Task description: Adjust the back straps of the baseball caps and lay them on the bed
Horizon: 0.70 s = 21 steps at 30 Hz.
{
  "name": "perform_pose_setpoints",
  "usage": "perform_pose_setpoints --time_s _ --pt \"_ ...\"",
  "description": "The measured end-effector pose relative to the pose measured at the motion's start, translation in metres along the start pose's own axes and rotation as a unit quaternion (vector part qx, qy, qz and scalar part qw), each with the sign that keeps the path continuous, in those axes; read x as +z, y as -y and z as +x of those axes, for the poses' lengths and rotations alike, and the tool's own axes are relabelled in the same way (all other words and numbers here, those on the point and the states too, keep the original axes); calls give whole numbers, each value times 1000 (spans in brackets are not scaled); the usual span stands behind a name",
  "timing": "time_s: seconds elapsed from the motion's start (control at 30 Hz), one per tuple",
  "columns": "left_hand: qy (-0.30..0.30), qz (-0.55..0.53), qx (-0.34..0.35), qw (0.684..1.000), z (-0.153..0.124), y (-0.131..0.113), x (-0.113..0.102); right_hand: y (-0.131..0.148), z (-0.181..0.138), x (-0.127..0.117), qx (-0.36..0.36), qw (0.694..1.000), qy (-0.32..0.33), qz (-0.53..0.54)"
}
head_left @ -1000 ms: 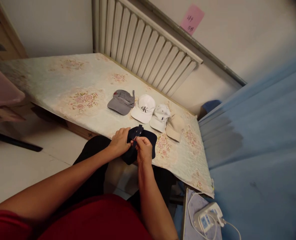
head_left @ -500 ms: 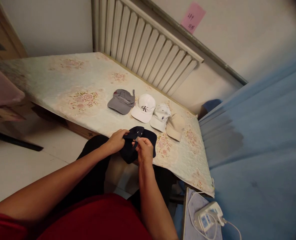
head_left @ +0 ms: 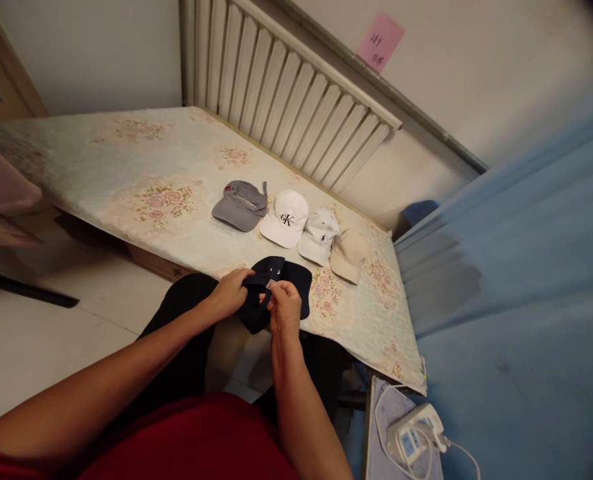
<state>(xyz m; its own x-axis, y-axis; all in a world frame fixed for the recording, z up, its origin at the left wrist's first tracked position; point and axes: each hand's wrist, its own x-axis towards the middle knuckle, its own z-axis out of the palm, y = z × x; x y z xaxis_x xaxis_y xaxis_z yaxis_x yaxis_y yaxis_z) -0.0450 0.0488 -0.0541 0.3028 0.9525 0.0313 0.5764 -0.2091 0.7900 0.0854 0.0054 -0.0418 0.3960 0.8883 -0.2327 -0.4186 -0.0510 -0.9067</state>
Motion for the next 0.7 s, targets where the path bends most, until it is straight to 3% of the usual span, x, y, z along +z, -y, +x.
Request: perform_pose_setpoints --time_s 0.23,0.6,0.7 --pt "2 0 5 1000 1 5 3 -3 -1 0 17 1000 -22 -3" --pt "-17 2 17 1000 1 12 9 -2 -7 0 -8 1000 24 -10" --pt "-50 4 35 998 -3 8 9 1 -10 0 -15 999 31 -14"
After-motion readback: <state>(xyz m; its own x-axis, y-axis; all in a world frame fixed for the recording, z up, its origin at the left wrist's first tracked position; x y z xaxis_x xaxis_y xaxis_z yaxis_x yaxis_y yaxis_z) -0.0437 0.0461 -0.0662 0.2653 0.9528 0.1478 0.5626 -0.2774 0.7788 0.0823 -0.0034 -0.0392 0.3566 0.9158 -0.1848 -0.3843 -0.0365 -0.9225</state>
